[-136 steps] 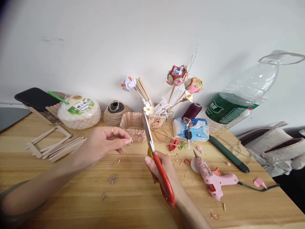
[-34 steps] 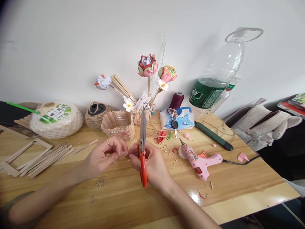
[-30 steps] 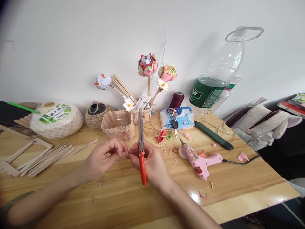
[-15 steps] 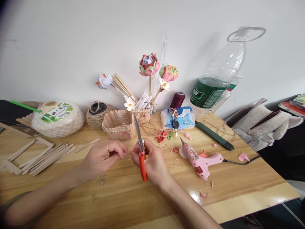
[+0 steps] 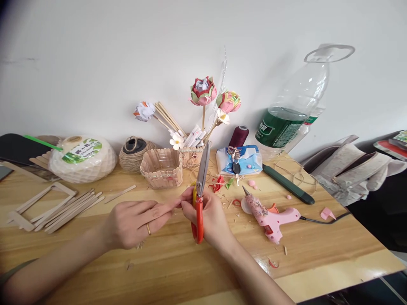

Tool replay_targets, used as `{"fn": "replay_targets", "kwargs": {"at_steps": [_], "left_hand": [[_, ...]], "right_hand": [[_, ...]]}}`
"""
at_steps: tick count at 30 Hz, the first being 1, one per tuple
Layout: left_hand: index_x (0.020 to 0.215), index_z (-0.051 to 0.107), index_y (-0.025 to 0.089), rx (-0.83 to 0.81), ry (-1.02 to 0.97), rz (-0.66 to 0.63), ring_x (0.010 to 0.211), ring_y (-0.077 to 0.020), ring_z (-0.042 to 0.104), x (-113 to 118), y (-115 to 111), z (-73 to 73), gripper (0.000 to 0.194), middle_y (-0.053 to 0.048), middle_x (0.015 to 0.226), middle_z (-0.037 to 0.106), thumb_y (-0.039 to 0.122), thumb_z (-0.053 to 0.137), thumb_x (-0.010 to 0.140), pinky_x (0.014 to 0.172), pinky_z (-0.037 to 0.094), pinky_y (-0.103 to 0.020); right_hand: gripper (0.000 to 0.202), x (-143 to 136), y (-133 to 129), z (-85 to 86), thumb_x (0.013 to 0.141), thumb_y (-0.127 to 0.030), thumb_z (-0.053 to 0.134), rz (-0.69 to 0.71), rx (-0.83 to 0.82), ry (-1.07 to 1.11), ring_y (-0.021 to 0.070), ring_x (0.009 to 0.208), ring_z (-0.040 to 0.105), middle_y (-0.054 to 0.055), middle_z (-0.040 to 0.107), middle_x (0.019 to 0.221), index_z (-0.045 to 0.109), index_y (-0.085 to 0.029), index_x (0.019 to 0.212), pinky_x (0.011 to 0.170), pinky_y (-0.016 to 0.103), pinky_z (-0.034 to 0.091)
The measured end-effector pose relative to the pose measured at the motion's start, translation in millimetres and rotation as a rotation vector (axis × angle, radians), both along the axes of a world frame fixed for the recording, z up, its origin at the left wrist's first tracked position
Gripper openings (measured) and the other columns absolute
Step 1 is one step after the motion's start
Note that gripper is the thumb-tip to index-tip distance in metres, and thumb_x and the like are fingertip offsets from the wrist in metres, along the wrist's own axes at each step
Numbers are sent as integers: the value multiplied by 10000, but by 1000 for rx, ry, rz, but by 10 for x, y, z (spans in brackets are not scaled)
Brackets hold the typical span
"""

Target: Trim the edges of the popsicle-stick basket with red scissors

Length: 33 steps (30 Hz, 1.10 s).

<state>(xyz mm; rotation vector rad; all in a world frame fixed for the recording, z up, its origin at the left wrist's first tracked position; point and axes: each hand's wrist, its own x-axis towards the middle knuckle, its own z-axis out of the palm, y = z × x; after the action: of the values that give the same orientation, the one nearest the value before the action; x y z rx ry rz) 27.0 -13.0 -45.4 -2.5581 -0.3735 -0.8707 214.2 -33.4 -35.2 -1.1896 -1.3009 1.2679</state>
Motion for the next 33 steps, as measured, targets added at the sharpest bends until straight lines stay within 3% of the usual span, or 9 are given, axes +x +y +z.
{"fn": "replay_targets", "kwargs": {"at_steps": [9,20,28,33], "left_hand": [[866,673,132,184,130,62,576,-145,602,-5,-69,-18,163,-73,1119,648,149,535,781,455,482,-248],[938,657,139,157,159,124,633,-126,601,22,-141,-62,205,-80,1154,632,188,497,820,478,476,-227],[894,657,151,141,115,164,579,-96,567,46,-150,-53,183,-72,1204,598,182,491,825,436,436,-209],[911,650,142,136,132,189,584,-95,569,40,-151,-41,195,-76,1177,619,172,473,833,441,444,-209]], "right_hand": [[141,16,3,-37,711,-291,631,-26,24,-45,143,616,549,-19,551,626,541,-184,695,546,238,425],[183,-12,-34,0,665,-324,659,-58,63,-83,142,578,527,-9,553,625,544,-182,680,570,258,456],[218,10,5,-102,678,-357,667,-146,-5,-81,148,580,552,-9,567,627,555,-181,741,529,243,459],[222,9,31,-111,661,-344,695,-110,38,-71,171,626,583,1,583,660,560,-184,734,573,261,484]]}}
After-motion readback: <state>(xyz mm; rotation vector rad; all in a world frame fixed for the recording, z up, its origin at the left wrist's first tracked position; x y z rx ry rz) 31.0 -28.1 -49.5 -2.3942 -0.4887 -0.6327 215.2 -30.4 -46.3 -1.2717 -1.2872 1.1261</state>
